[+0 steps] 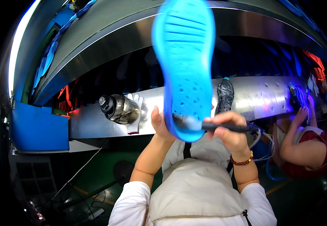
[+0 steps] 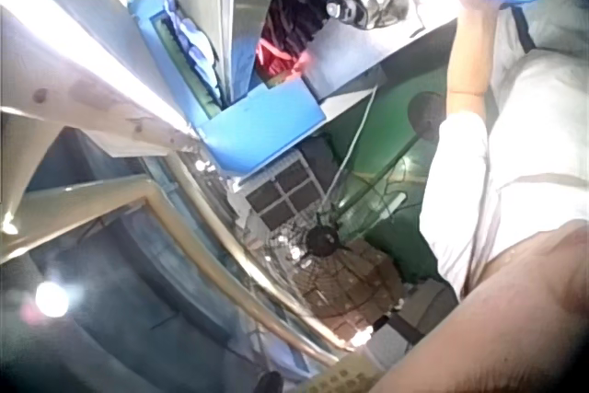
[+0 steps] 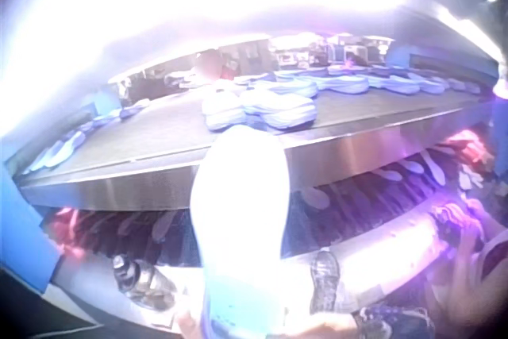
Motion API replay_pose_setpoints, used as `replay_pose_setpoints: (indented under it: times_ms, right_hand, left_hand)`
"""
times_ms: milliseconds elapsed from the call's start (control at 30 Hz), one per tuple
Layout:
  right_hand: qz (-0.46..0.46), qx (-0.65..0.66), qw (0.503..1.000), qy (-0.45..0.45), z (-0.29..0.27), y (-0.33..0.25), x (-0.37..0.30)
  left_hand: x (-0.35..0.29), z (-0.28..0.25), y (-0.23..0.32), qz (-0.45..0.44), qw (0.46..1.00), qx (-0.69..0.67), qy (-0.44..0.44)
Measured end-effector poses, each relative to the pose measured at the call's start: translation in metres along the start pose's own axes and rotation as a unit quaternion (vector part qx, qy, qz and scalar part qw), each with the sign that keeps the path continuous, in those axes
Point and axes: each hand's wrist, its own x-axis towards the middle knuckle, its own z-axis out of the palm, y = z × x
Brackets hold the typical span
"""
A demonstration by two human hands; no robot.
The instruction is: The person applies a liquid substance to blue shoe soles using a brush and then places the soles onto a moving conveyor belt.
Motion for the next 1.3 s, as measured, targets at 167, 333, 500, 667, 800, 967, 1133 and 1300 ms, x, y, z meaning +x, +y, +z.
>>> replay_pose_setpoints:
  times_ms: [167,333,500,667,800,967,1133,1300]
  right_hand:
    - [-0.033,-0.270,0.937,-0.220,-0.009,-0.038,0.006]
    - [-0.043,-0.360,0.904,-0.228,-0.009,-0.032,0.015]
    - [-0.009,-0.336,0.877,-0.343,-0.015,-0.062,0.017]
    - [0.028,-0.398,0.850,-0.345,-0.014,-0.067,0.019]
    - [0.012,-0.444,0.803,-0.398,-0.018,-0.089,0.017]
    - [-0.007,-0.424,0.843,-0.331,-0.031,-0.070,0.017]
    - [-0.044,-0.390,0.874,-0.289,-0.042,-0.075,0.014]
    - [-0.042,-0.416,0.878,-0.232,-0.045,-0.056,0.006]
  left_hand:
    - [0.012,-0.010,0.025,-0.163,0.981,0.071,-0.074]
    - [0.023,-0.002,0.033,-0.245,0.963,0.098,-0.061]
    - [0.020,-0.002,0.035,-0.394,0.907,0.140,-0.054]
    - [0.024,0.010,0.038,-0.475,0.842,0.247,-0.067]
    - [0.018,0.000,0.042,-0.483,0.833,0.270,-0.030]
    - [0.016,0.000,0.053,-0.437,0.850,0.286,-0.066]
    - [0.001,-0.014,0.064,-0.396,0.891,0.206,0.078]
    - [-0.002,-0.027,0.075,-0.335,0.923,0.183,0.043]
